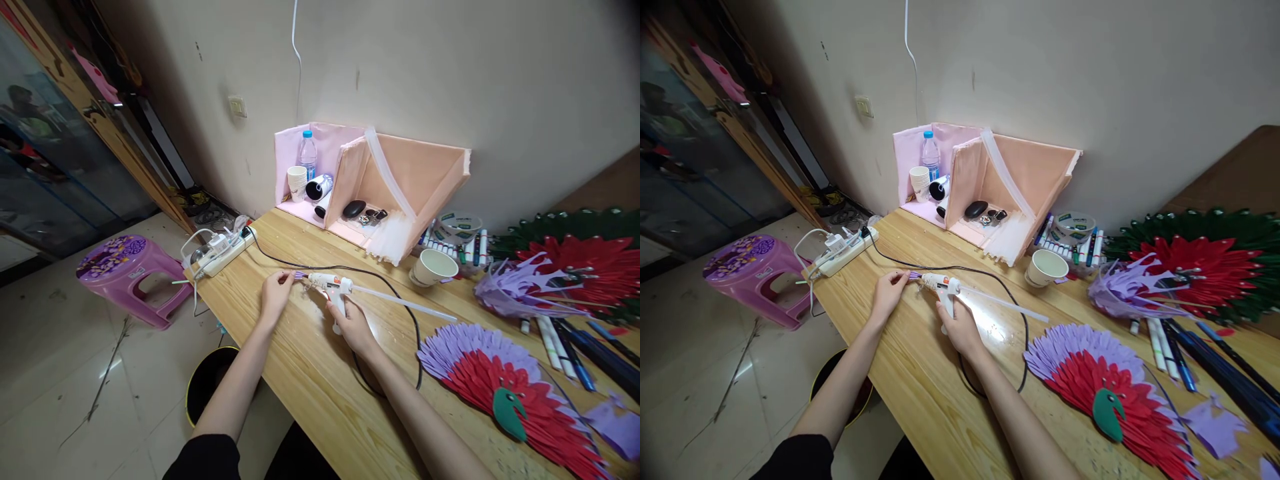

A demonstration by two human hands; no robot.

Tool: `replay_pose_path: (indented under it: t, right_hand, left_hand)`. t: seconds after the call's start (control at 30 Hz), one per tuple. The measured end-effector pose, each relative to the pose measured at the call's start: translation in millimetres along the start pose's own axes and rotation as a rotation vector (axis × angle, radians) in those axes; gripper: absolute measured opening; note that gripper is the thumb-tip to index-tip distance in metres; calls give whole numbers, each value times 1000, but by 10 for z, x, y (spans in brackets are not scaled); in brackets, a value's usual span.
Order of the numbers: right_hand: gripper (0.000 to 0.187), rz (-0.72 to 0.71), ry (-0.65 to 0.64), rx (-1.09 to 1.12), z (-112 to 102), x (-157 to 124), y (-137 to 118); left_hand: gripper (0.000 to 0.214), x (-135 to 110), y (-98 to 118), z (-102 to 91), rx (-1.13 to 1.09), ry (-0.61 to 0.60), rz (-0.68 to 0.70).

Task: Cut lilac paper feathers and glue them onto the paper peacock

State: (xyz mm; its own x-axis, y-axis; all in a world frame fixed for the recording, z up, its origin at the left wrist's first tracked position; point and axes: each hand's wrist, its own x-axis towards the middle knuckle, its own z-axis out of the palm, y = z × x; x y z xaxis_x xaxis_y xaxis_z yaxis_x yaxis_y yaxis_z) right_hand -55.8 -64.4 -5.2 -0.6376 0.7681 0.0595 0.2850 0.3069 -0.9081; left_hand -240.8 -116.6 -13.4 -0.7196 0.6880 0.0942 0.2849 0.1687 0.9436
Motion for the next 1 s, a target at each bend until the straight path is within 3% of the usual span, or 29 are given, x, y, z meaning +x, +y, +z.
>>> replay_pose_path:
  t: [1.0]
  right_hand:
    - [38, 19, -7, 60, -17, -10, -11]
  left_hand:
    - [25, -33, 34, 12, 11, -33, -4]
